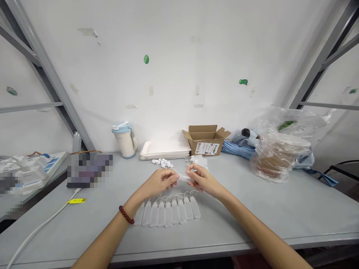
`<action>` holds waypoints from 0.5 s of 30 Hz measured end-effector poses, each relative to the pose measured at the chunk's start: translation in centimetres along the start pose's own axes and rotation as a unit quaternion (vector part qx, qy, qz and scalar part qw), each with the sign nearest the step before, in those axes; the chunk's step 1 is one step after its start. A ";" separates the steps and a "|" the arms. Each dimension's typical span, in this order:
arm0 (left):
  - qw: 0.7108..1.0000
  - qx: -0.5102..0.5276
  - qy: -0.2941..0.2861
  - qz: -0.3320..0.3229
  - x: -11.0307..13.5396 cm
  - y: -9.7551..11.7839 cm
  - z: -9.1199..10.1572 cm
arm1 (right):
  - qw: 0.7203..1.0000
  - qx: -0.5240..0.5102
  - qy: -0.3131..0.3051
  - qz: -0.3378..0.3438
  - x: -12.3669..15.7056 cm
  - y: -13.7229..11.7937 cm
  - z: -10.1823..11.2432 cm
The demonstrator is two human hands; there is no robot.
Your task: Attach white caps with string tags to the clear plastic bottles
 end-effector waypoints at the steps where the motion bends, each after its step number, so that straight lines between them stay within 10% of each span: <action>1: 1.000 -0.001 0.002 0.007 0.0 -0.2 -0.1 | 1.000 0.003 0.001 0.000 0.0 0.0 0.0; 15: 0.999 -0.001 0.004 0.036 -0.1 -0.7 -0.1 | 1.000 0.005 0.026 -0.008 -0.3 0.7 -0.1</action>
Point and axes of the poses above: each hand's wrist, its own x-axis away from the middle knuckle, its own z-axis out of the back of the hand, y = z × x, the point moved 10 cm from there along -x, towards the middle knuckle, and after that the axes turned 15 degrees about y, right-handed, at the moved point
